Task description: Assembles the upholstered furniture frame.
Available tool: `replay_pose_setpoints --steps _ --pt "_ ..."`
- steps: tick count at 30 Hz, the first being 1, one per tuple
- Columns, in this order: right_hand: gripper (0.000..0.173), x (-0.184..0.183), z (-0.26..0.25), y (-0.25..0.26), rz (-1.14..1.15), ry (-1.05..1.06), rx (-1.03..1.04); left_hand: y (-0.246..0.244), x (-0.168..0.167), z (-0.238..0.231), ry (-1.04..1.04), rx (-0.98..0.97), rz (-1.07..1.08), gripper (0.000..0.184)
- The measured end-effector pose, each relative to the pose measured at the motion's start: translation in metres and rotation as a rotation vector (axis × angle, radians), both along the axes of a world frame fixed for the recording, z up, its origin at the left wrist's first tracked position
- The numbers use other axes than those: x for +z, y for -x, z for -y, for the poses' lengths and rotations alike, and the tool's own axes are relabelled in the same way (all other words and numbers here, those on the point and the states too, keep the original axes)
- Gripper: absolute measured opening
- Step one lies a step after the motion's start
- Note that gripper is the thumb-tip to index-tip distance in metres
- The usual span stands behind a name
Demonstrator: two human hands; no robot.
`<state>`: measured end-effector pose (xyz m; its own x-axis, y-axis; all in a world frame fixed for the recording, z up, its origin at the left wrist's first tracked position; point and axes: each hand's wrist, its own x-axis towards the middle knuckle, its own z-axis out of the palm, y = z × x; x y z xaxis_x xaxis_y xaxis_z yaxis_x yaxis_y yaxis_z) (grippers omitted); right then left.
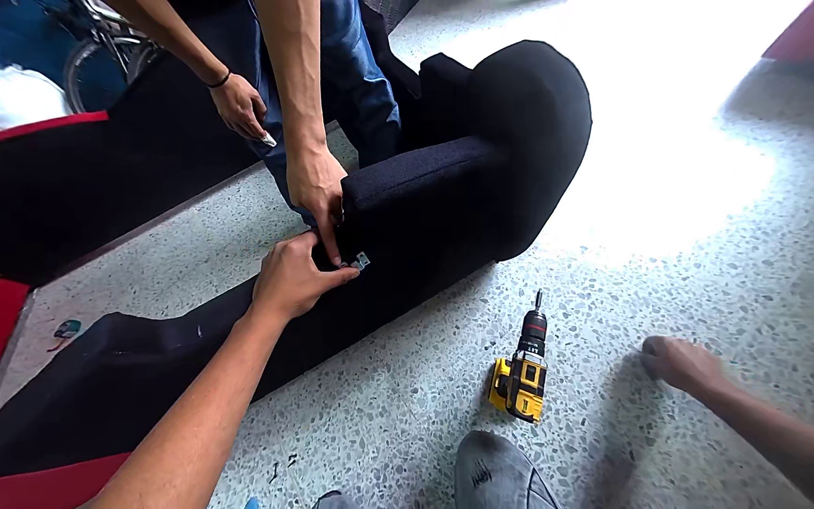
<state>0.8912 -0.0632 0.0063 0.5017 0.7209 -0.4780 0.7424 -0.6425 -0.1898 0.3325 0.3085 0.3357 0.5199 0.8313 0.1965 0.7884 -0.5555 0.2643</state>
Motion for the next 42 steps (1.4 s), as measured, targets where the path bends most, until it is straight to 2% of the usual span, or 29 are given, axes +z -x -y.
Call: replay_pose_setpoints --steps 2,4,6,8,10,12,14,18,31,42 --pt "0.024 0.012 -0.025 0.033 -0.316 -0.327 -0.338 0.008 0.006 -0.001 0.005 0.004 -0.004 0.067" --pt "0.029 0.037 -0.055 0.072 -0.614 -0.610 -0.580 0.005 0.005 -0.001 0.013 -0.010 -0.004 0.071" --pt "0.031 0.068 -0.091 0.113 -0.816 -0.743 -0.674 0.004 0.006 0.000 0.016 -0.015 -0.005 0.073" --pt "0.030 0.081 -0.121 0.133 -0.925 -0.789 -0.738 0.004 0.007 0.002 0.003 -0.010 0.000 0.072" --pt "0.030 0.078 -0.141 0.137 -0.986 -0.790 -0.837 0.005 0.005 0.002 -0.002 -0.008 0.008 0.072" --pt "0.029 0.074 -0.155 0.136 -1.051 -0.758 -0.891 0.007 0.004 0.000 0.004 -0.006 0.014 0.078" --pt "0.029 0.075 -0.164 0.133 -1.090 -0.721 -0.885 0.009 0.003 -0.003 0.002 -0.011 0.004 0.084" --pt "0.030 0.074 -0.167 0.127 -1.120 -0.646 -0.846 0.007 0.003 -0.003 0.007 -0.019 -0.003 0.083" --pt "0.029 0.078 -0.163 0.128 -1.108 -0.618 -0.911 0.009 0.000 -0.004 -0.027 -0.025 0.003 0.084" --pt "0.031 0.072 -0.163 0.123 -1.091 -0.553 -0.800 0.008 0.001 -0.003 -0.009 -0.008 -0.016 0.084"
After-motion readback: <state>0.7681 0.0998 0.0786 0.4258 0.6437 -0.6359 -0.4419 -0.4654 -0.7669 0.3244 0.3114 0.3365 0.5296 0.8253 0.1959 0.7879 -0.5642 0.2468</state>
